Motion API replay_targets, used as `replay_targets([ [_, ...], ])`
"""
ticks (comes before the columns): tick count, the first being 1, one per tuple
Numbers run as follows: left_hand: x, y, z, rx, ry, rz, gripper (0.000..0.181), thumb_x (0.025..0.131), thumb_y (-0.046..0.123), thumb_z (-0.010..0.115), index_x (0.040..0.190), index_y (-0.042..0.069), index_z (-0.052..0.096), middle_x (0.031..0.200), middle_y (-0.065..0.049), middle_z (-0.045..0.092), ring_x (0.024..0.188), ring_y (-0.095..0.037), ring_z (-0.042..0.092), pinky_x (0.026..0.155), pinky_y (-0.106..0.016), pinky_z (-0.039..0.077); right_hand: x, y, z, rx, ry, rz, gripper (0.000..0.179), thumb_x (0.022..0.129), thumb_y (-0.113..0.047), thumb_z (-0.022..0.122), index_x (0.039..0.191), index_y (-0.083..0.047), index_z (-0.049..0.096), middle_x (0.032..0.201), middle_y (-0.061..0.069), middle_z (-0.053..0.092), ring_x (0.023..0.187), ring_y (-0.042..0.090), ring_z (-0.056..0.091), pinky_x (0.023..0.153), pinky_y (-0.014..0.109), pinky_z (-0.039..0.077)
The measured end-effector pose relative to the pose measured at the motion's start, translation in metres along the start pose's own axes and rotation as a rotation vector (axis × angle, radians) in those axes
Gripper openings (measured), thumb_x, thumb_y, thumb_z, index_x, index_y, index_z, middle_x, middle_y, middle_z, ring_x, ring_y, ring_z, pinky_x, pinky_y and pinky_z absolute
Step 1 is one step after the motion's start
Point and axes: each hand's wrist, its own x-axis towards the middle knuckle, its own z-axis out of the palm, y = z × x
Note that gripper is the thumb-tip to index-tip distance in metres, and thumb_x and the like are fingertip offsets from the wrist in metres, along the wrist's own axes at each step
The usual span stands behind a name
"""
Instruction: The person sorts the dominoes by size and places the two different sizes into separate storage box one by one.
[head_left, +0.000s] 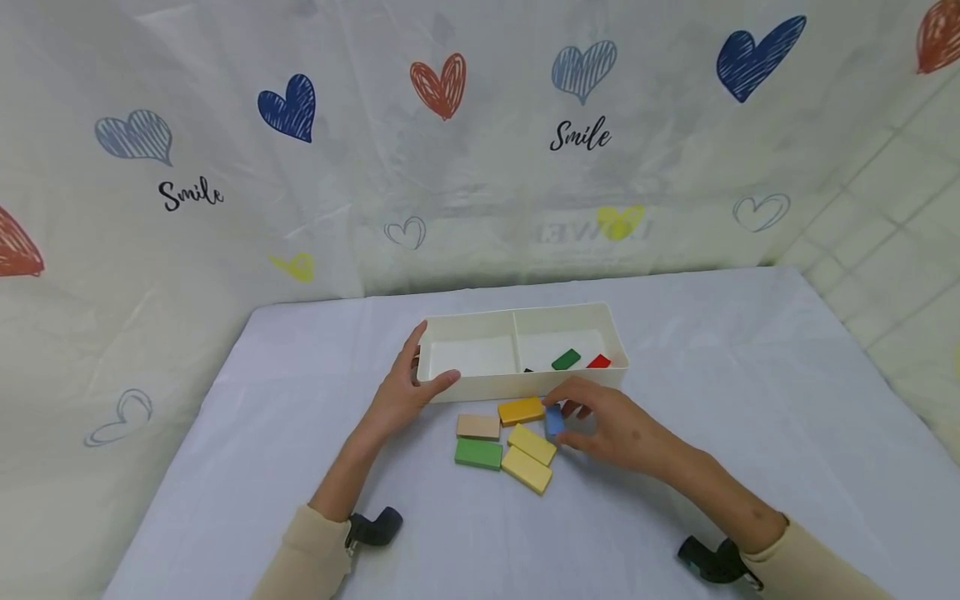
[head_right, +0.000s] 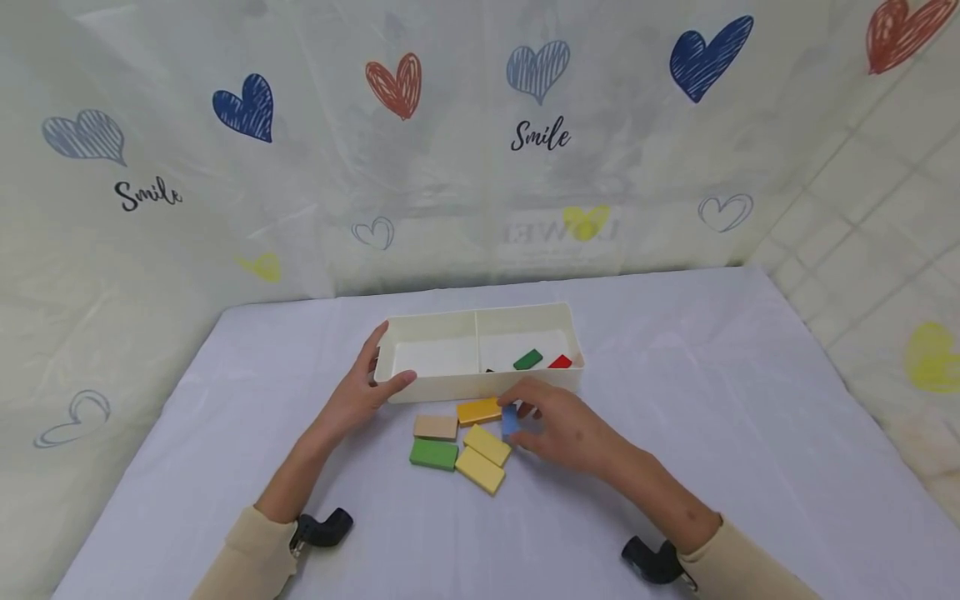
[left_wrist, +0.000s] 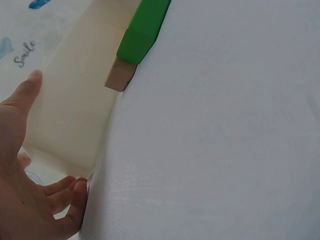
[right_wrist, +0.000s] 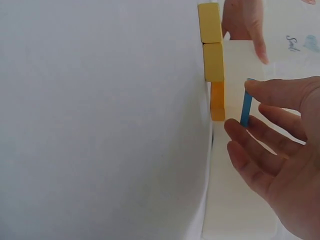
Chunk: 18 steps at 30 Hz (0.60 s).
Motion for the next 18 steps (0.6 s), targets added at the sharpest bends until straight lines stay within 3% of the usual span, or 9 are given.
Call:
replay_targets([
  [9,0.0005,0.0001,0.0008,-0.003,-0.002,0.005,0.101,0.09,0.055,0.076,0.165,0.046,0.009,0.158,-0.006,0.042,0.143,-0.029,0.049,0.106,-0.051,0.049,-0.0008,0.0004,0.0024,0.081,0.076,-0.071,0.047,0.082,0.0,0.086,0.123,-0.01,0.066,0.124,0.004,0.066,0.098,0.016,0.068,0.087,0.035,0.061],
  [18,0.001,-0.0004,0.0016,0.01,0.005,-0.005,0.101,0.09,0.056,0.076,0.165,0.046,0.009,0.155,-0.006,0.044,0.14,-0.029,0.05,0.104,-0.05,0.05,-0.0004,-0.0033,0.0009,0.088,0.133,-0.05,0.047,0.083,0.0,0.085,0.126,-0.01,0.07,0.122,0.0,0.063,0.097,0.012,0.067,0.086,0.033,0.061],
])
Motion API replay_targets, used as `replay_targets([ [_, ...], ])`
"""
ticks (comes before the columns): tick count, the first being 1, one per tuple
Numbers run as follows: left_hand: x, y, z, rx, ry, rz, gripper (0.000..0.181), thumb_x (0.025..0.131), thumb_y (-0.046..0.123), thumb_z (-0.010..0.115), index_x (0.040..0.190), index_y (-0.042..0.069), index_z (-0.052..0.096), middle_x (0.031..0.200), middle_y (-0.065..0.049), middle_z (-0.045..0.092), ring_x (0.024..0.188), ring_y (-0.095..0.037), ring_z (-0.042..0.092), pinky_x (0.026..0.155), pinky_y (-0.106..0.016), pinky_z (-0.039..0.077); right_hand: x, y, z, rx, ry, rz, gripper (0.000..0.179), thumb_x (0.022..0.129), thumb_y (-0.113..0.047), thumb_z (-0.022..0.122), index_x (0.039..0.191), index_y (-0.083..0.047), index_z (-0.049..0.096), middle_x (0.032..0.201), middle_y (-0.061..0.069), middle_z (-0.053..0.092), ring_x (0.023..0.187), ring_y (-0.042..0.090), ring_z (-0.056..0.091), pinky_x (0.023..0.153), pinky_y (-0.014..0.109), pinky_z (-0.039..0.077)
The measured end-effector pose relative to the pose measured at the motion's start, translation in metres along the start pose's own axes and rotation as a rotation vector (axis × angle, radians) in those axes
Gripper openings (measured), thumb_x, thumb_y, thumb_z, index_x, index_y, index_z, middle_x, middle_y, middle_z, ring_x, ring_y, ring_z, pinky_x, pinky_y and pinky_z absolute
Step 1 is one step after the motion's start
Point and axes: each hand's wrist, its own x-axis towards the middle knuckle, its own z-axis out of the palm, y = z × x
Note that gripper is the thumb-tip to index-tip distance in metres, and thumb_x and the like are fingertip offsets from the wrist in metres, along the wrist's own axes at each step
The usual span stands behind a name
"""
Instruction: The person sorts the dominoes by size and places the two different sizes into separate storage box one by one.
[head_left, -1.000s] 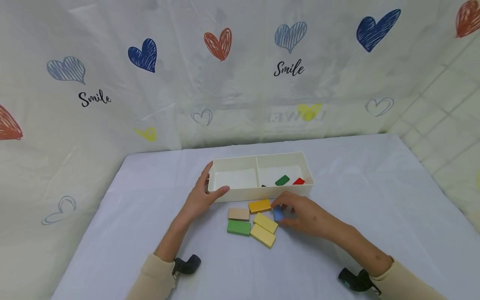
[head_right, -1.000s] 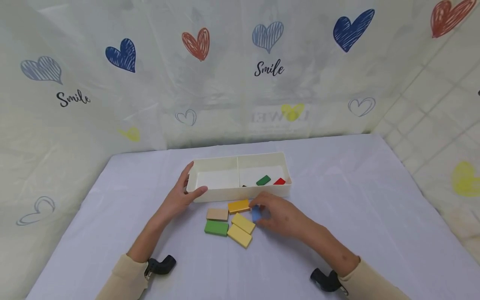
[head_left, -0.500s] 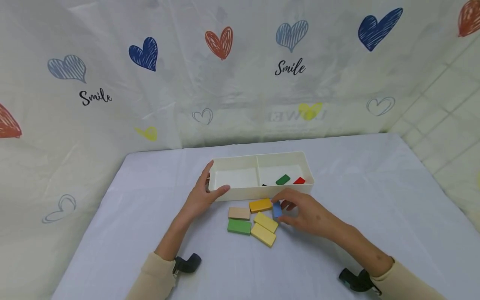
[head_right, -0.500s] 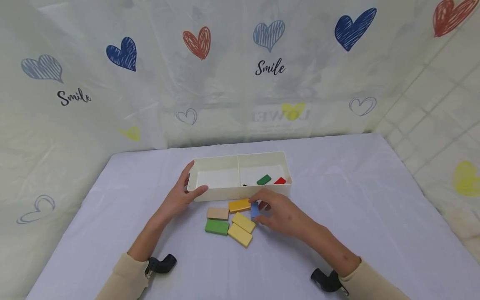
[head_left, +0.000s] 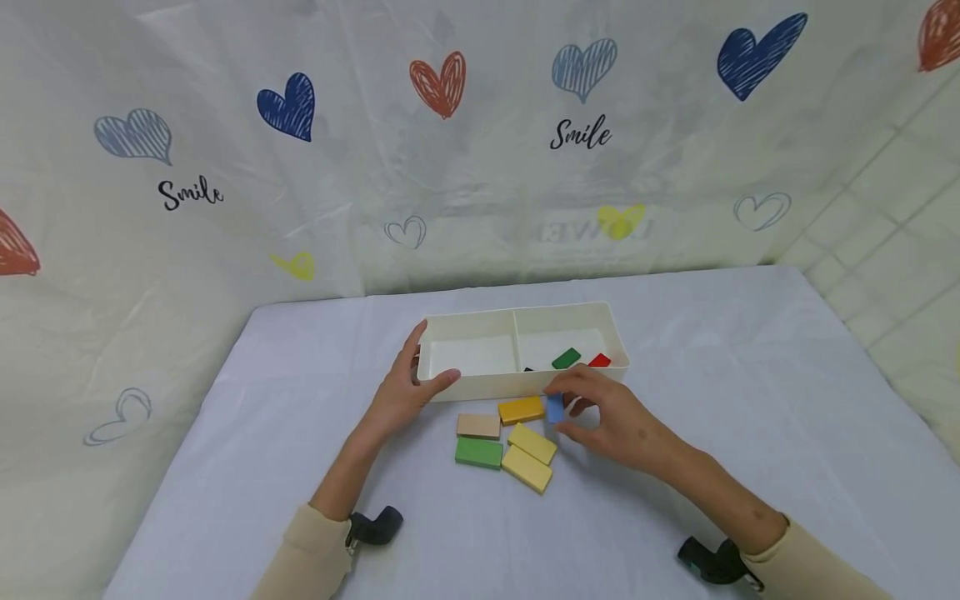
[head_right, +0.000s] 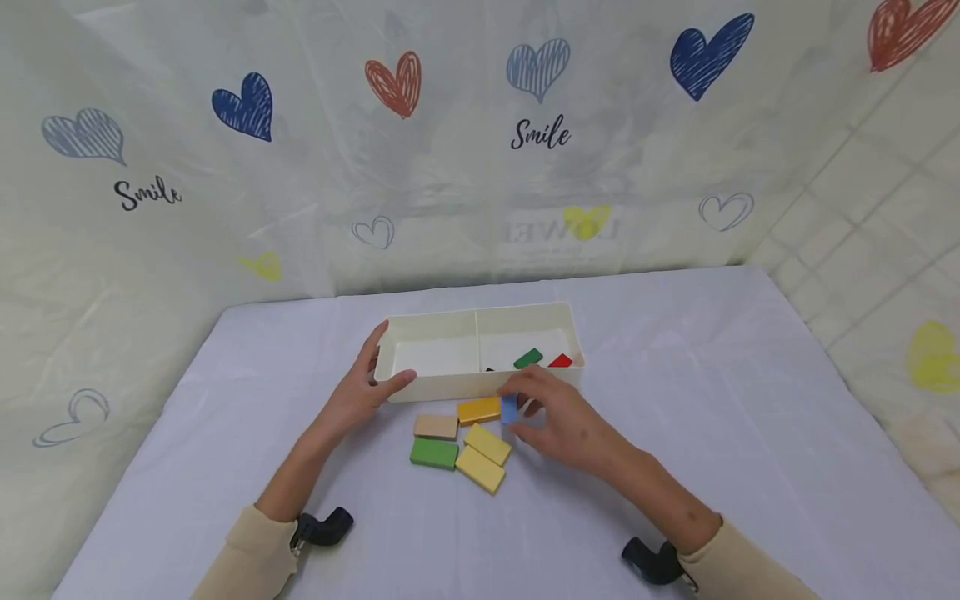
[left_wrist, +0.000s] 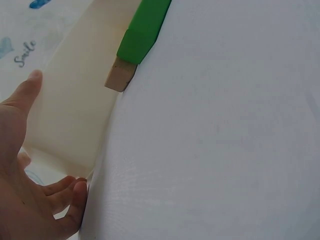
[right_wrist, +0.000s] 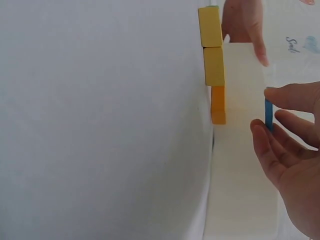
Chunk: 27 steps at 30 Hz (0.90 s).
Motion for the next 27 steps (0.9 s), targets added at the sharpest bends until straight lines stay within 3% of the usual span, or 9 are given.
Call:
replay_targets([
  [6,0.0002,0.0003,-0.0003,0.001,0.003,0.001,0.101,0.09,0.056,0.076,0.165,0.046,0.009,0.154,-0.006,0.044,0.138,-0.028,0.051,0.103,-0.049,0.05,0.0008,0.0004,-0.0004,-0.017,0.021,-0.004,0.045,0.085,-0.002,0.084,0.127,-0.007,0.071,0.121,-0.001,0.063,0.096,0.011,0.066,0.084,0.037,0.062],
  [13,0.0013,-0.0007,-0.001,0.002,-0.005,-0.003,0.1,0.09,0.057,0.076,0.164,0.048,0.009,0.154,-0.006,0.044,0.137,-0.027,0.051,0.103,-0.048,0.05,0.0011,0.0005,-0.0013,-0.024,0.07,-0.036,0.044,0.085,-0.002,0.084,0.126,-0.008,0.071,0.122,-0.001,0.061,0.095,0.009,0.067,0.084,0.029,0.061],
  [21,0.0014,-0.0016,-0.0013,-0.013,-0.007,0.014,0.1,0.09,0.056,0.077,0.165,0.046,0.01,0.149,-0.005,0.047,0.13,-0.027,0.054,0.098,-0.043,0.051,0.0034,-0.0011,-0.0029,-0.017,0.109,-0.036,0.046,0.086,-0.003,0.083,0.129,-0.011,0.07,0.125,0.0,0.061,0.093,0.011,0.068,0.082,0.038,0.062],
  [27,0.0011,-0.002,-0.0012,-0.013,-0.006,0.015,0.1,0.09,0.057,0.076,0.165,0.047,0.01,0.15,-0.005,0.047,0.131,-0.027,0.054,0.098,-0.044,0.05,0.0052,0.0036,-0.0039,-0.012,0.147,-0.117,0.046,0.084,0.002,0.083,0.127,-0.01,0.07,0.122,0.001,0.062,0.095,0.011,0.066,0.081,0.033,0.061],
])
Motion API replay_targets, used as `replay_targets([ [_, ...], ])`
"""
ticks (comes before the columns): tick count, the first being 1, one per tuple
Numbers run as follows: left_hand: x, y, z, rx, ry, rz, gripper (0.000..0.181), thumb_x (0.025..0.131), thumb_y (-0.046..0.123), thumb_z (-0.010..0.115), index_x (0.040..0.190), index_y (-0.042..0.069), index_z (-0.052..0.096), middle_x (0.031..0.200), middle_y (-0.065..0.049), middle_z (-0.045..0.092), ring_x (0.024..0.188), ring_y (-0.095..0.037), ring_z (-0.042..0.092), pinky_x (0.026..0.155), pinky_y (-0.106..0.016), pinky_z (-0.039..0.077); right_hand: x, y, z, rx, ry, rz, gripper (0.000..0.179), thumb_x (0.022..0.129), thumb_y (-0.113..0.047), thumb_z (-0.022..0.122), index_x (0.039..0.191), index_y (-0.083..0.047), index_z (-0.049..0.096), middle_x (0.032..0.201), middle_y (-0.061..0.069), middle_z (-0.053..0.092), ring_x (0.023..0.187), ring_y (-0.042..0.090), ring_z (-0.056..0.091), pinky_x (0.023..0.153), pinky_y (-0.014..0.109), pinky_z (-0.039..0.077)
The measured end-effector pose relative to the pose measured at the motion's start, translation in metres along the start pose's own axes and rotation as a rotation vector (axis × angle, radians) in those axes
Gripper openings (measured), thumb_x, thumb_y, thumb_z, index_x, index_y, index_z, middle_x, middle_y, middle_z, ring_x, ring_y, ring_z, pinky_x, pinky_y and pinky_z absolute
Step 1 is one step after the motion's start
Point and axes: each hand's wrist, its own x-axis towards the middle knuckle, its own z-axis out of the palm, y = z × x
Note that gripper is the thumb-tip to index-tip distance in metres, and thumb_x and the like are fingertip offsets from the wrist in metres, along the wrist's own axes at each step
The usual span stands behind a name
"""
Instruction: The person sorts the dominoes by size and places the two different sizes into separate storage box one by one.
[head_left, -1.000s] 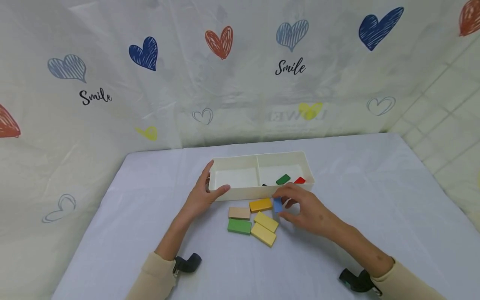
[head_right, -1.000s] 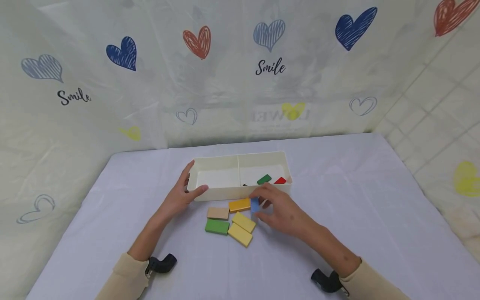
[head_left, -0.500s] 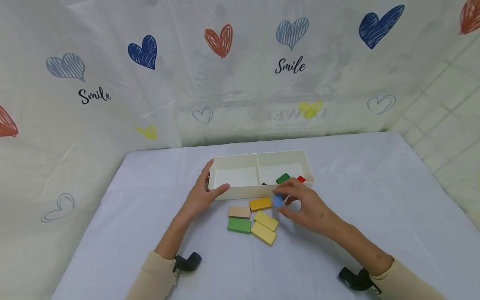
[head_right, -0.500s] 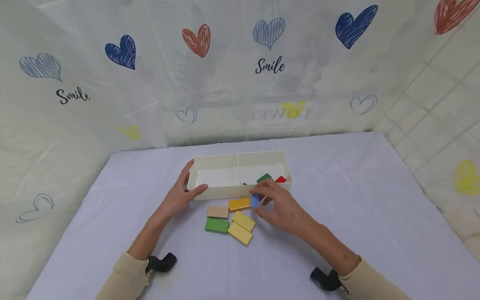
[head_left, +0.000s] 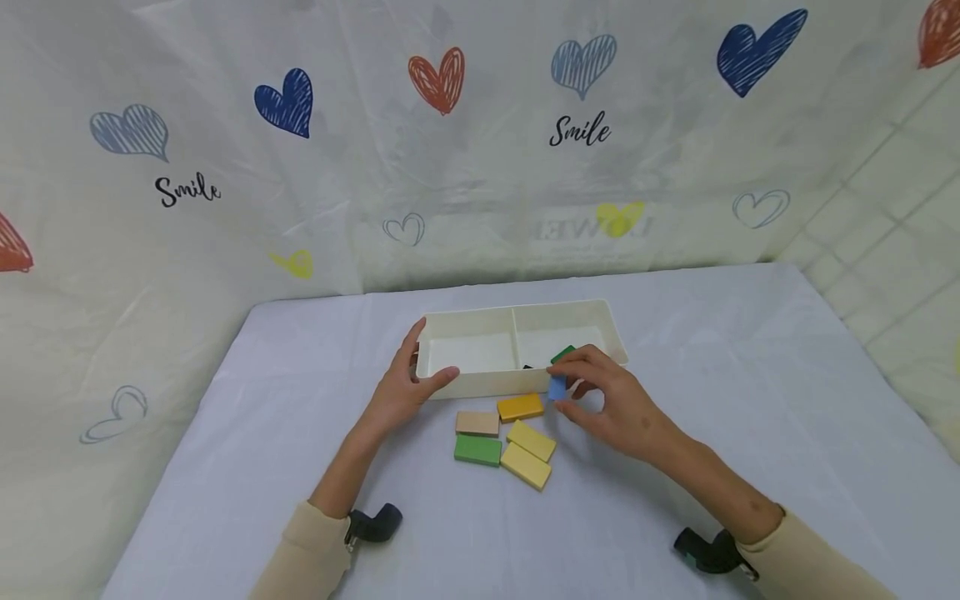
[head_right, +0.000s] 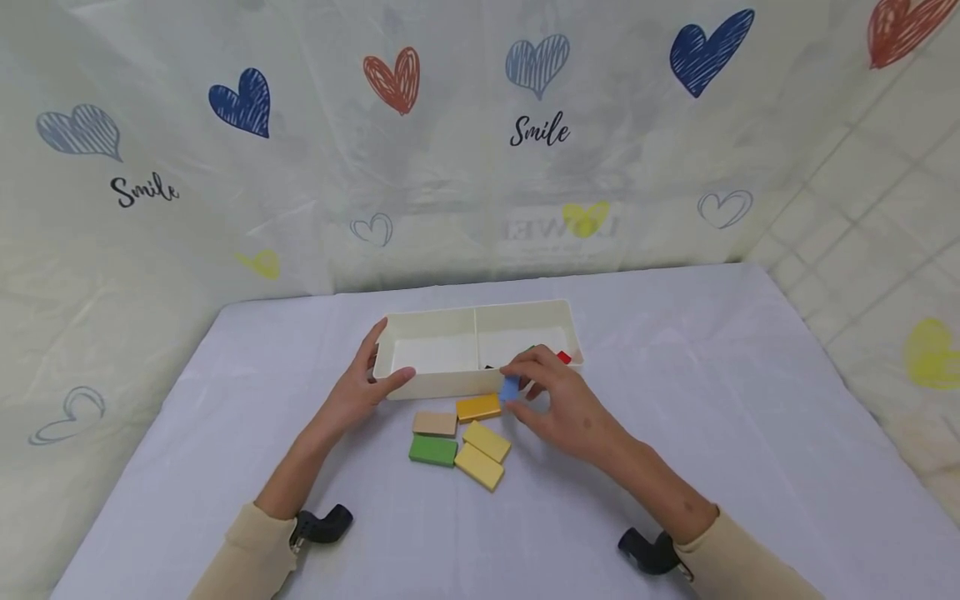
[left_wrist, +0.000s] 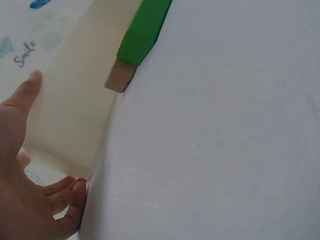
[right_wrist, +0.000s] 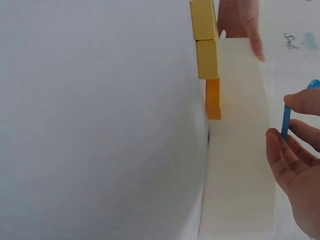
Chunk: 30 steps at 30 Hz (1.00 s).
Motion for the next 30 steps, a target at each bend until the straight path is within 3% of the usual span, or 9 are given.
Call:
replay_targets([
  [11,0.0,0.0,0.0,0.006,0.004,-0.009,0.1,0.09,0.056,0.077,0.164,0.048,0.01,0.149,-0.005,0.047,0.13,-0.026,0.054,0.097,-0.042,0.05,0.006,0.003,-0.002,-0.053,0.055,-0.061,0.045,0.084,0.002,0.084,0.125,-0.01,0.071,0.126,0.003,0.062,0.104,0.011,0.063,0.078,0.031,0.059],
  [22,0.001,-0.002,0.001,0.004,0.005,-0.006,0.101,0.089,0.057,0.077,0.164,0.048,0.01,0.15,-0.005,0.047,0.131,-0.027,0.053,0.098,-0.044,0.05,0.011,0.003,-0.006,-0.098,0.071,-0.042,0.042,0.086,-0.002,0.083,0.126,-0.009,0.07,0.127,0.003,0.061,0.107,0.011,0.062,0.081,0.031,0.059],
  [30,0.002,-0.004,0.001,-0.004,0.006,0.007,0.101,0.089,0.056,0.077,0.164,0.047,0.011,0.151,-0.006,0.046,0.131,-0.027,0.053,0.098,-0.043,0.051,0.015,0.006,-0.004,-0.122,0.106,-0.041,0.04,0.086,-0.001,0.082,0.124,-0.009,0.071,0.126,0.004,0.062,0.106,0.015,0.064,0.084,0.017,0.052],
])
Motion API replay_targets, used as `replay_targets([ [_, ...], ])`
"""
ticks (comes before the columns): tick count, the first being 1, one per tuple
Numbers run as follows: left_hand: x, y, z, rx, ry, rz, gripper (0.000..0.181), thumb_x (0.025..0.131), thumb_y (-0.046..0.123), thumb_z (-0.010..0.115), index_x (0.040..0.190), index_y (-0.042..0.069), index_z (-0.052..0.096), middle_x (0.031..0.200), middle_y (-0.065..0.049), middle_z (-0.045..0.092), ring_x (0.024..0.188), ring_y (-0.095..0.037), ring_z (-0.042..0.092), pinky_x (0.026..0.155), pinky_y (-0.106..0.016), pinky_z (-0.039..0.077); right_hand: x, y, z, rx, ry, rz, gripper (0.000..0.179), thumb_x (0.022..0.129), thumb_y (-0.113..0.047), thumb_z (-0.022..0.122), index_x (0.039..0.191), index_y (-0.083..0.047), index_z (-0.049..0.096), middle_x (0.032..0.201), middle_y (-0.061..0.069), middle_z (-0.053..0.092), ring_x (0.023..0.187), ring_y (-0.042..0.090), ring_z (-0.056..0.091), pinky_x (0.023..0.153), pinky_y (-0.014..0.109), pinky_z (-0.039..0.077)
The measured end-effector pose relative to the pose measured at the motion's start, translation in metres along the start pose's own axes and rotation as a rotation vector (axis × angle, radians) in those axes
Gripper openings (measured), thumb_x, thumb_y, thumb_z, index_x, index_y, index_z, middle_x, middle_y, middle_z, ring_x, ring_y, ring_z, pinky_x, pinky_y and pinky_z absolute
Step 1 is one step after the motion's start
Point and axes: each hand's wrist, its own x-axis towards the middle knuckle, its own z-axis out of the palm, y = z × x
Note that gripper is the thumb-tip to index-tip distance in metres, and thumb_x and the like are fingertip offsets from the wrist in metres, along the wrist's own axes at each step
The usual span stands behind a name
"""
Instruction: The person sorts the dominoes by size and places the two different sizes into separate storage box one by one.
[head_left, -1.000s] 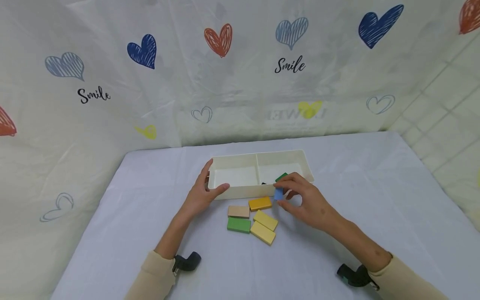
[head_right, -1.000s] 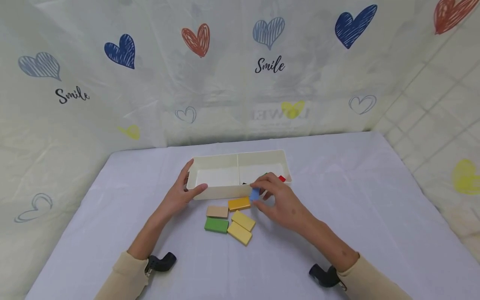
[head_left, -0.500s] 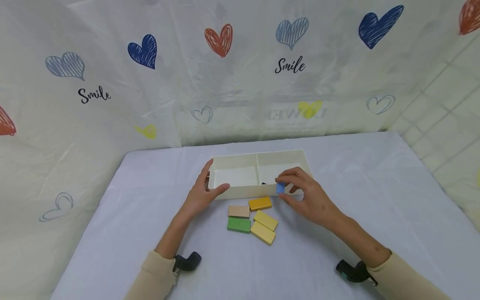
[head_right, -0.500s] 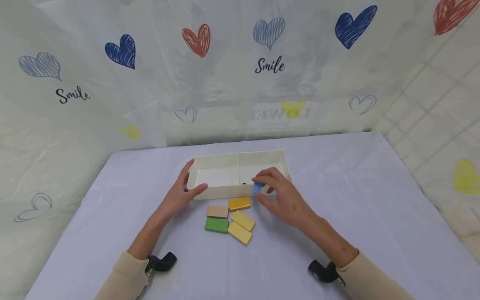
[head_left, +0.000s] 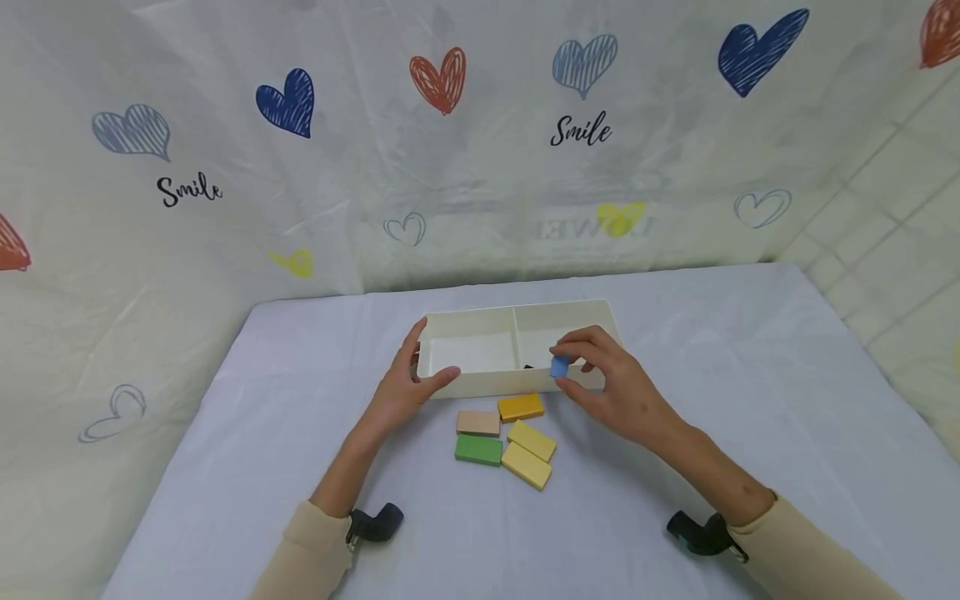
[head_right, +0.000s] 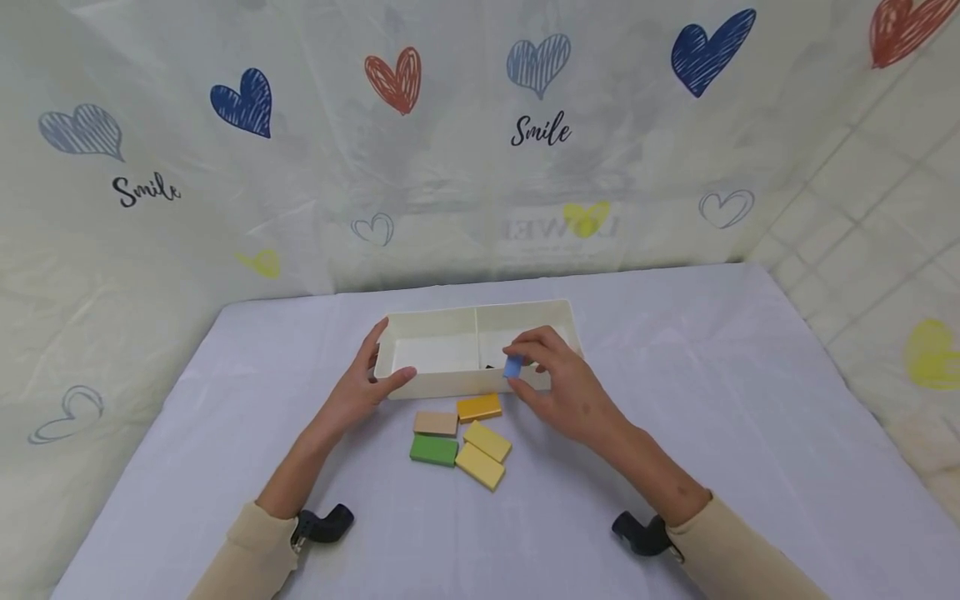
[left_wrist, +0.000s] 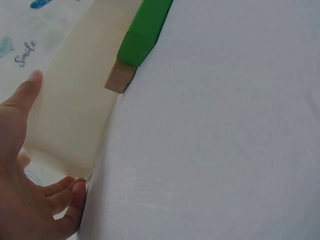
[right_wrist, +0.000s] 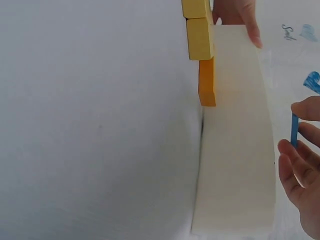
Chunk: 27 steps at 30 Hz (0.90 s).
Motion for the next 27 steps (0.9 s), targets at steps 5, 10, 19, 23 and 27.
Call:
replay_targets([
  [5,0.0,0.0,0.002,0.004,-0.003,-0.006,0.1,0.09,0.056,0.077,0.164,0.047,0.011,0.15,-0.006,0.046,0.131,-0.027,0.053,0.098,-0.043,0.05,0.0,0.005,0.0,-0.026,0.02,0.029,0.039,0.086,0.0,0.082,0.123,-0.009,0.072,0.125,0.005,0.063,0.105,0.018,0.065,0.085,0.025,0.055],
  [10,0.0,0.002,0.002,0.012,0.002,-0.008,0.1,0.089,0.057,0.077,0.164,0.048,0.01,0.153,-0.006,0.045,0.132,-0.027,0.052,0.097,-0.043,0.049,0.003,0.009,0.001,-0.036,0.022,0.056,0.039,0.087,-0.001,0.082,0.124,-0.009,0.072,0.127,0.004,0.062,0.104,0.022,0.065,0.086,0.04,0.058],
  [19,-0.001,0.002,0.0,0.015,0.0,0.003,0.099,0.09,0.055,0.076,0.165,0.046,0.011,0.15,-0.008,0.046,0.129,-0.028,0.053,0.094,-0.039,0.049,0.008,0.017,0.001,-0.024,0.055,0.058,0.036,0.087,-0.001,0.081,0.121,-0.005,0.07,0.125,0.006,0.062,0.102,0.027,0.065,0.084,0.007,0.045],
  [23,0.0,0.001,0.001,0.011,0.002,0.007,0.099,0.091,0.055,0.076,0.166,0.044,0.012,0.152,-0.008,0.045,0.131,-0.028,0.052,0.095,-0.041,0.049,0.009,0.02,0.0,-0.024,0.064,0.097,0.033,0.089,-0.002,0.08,0.12,-0.004,0.07,0.124,0.006,0.061,0.103,0.027,0.064,0.082,0.009,0.045],
  [27,0.001,0.001,0.001,0.012,0.0,0.005,0.1,0.09,0.054,0.076,0.165,0.044,0.011,0.153,-0.008,0.045,0.132,-0.028,0.052,0.097,-0.042,0.049,0.011,0.023,0.001,-0.023,0.062,0.135,0.031,0.09,-0.005,0.079,0.12,-0.004,0.07,0.123,0.006,0.061,0.104,0.028,0.063,0.081,0.01,0.045],
])
